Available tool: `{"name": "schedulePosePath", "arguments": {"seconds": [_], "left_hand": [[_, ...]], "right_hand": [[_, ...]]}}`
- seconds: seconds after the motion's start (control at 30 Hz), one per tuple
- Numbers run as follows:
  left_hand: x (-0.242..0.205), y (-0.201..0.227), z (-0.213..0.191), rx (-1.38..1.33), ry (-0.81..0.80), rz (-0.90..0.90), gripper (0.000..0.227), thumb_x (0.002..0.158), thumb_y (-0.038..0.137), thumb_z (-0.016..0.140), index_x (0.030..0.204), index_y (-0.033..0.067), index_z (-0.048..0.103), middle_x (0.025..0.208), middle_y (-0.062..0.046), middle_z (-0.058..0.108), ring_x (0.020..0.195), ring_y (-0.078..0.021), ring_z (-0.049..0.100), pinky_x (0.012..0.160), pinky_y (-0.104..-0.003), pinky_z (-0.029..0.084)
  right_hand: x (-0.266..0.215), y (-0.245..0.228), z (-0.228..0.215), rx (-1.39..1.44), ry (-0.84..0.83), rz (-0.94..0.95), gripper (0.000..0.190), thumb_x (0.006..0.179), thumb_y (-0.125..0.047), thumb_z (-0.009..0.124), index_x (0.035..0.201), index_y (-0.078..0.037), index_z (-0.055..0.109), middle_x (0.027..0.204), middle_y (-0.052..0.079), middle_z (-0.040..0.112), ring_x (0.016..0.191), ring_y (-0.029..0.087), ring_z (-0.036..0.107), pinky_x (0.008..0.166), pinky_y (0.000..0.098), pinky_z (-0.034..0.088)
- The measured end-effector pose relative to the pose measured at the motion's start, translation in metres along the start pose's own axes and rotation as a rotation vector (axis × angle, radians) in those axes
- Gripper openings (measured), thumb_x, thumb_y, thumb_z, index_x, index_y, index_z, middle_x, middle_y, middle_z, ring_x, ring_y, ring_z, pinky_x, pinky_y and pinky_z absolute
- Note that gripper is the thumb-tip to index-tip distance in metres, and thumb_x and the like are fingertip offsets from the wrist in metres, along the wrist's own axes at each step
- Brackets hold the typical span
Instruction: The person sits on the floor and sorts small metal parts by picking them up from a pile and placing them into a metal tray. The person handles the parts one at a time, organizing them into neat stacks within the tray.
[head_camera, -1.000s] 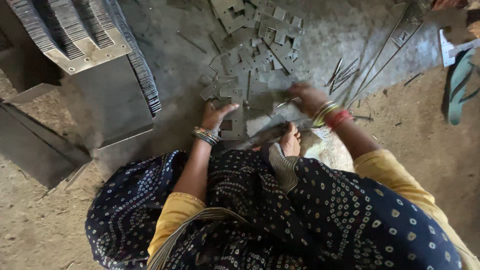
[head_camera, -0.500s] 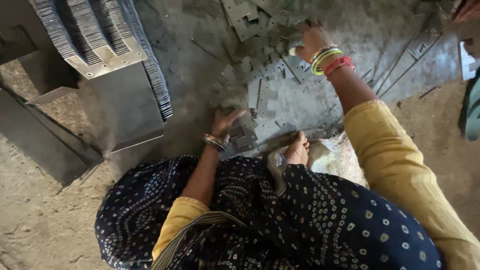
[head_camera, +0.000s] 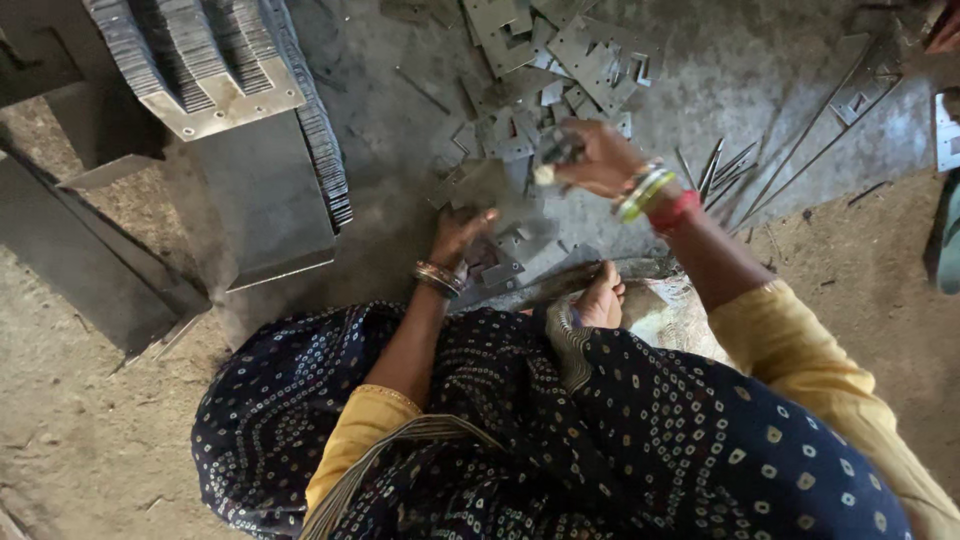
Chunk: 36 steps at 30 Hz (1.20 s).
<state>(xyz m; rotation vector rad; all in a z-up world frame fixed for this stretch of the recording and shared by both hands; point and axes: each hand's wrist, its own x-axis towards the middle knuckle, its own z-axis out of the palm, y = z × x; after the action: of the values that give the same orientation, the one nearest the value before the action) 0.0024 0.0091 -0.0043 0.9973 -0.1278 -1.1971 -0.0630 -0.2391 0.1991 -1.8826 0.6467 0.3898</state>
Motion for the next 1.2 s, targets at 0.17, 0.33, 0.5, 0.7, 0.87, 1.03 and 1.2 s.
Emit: {"name": "schedulePosePath", "arguments": {"seconds": [0.17,0.33,0.5,0.7,0.87,1.03,1.2], "left_hand": [[-0.006,0.020,0.007,0.056,-0.005,0.052,0.040,0.097,0.027,0.070,0.125,-0.0021,0.068,0.120,-0.014,0.074,0.108,-0.0233,0.073,0.094,-0.039,0.060],[-0.005,0.000,0.000,-0.404,0.027,-0.119,0.051,0.103,0.036,0.057,0.140,0.0007,0.054,0.135,-0.013,0.060,0.120,-0.0229,0.061,0.103,-0.040,0.049],[0.028,-0.069,-0.031,-0.181,0.169,-0.085,0.063,0.107,0.041,0.045,0.158,0.0061,0.033,0.164,-0.005,0.036,0.151,-0.0163,0.035,0.125,-0.035,0.025],[0.036,-0.110,-0.053,-0.189,0.067,-0.080,0.065,0.105,0.037,0.054,0.153,-0.0033,0.041,0.161,-0.015,0.044,0.150,-0.0255,0.039,0.125,-0.038,0.029],[0.026,-0.067,-0.034,-0.126,0.087,-0.130,0.068,0.104,0.041,0.052,0.156,0.0000,0.038,0.163,-0.011,0.041,0.152,-0.0206,0.036,0.124,-0.037,0.026],[0.005,-0.018,-0.010,-0.149,0.189,-0.211,0.071,0.100,0.048,0.049,0.156,0.0056,0.036,0.161,-0.008,0.041,0.148,-0.0194,0.038,0.120,-0.040,0.031],[0.008,-0.029,-0.019,-0.280,0.048,-0.183,0.062,0.100,0.042,0.055,0.148,0.0026,0.047,0.151,-0.013,0.052,0.139,-0.0243,0.049,0.117,-0.042,0.039]], "right_hand": [[0.028,-0.004,0.038,-1.014,0.298,-0.386,0.054,0.073,-0.005,0.073,0.126,0.003,0.061,0.125,0.028,0.062,0.110,0.044,0.064,0.092,0.0478,0.055],[0.034,0.005,0.046,-1.227,0.440,-0.660,0.040,0.086,-0.012,0.064,0.124,0.001,0.060,0.120,0.022,0.067,0.109,0.037,0.070,0.093,0.0432,0.059],[0.010,-0.010,0.039,-0.854,0.380,-0.187,0.034,0.096,-0.007,0.056,0.128,0.002,0.063,0.100,0.018,0.072,0.071,0.032,0.071,0.064,0.0415,0.060],[0.009,0.003,0.007,-0.455,0.243,-0.204,0.037,0.088,-0.014,0.068,0.124,-0.005,0.072,0.114,0.020,0.072,0.087,0.031,0.076,0.072,0.0406,0.062],[0.065,0.053,-0.054,-0.927,0.563,-0.186,0.068,0.077,-0.023,0.081,0.135,0.006,0.057,0.123,0.031,0.063,0.105,0.048,0.065,0.085,0.0494,0.057],[0.062,0.075,-0.042,-1.034,0.440,-0.049,0.056,0.086,-0.023,0.074,0.132,0.004,0.056,0.129,0.028,0.062,0.106,0.047,0.066,0.086,0.0526,0.057],[0.033,0.060,-0.020,-1.061,0.404,-0.101,0.054,0.084,-0.019,0.072,0.130,0.004,0.057,0.107,0.027,0.069,0.088,0.045,0.069,0.072,0.0520,0.058]]}}
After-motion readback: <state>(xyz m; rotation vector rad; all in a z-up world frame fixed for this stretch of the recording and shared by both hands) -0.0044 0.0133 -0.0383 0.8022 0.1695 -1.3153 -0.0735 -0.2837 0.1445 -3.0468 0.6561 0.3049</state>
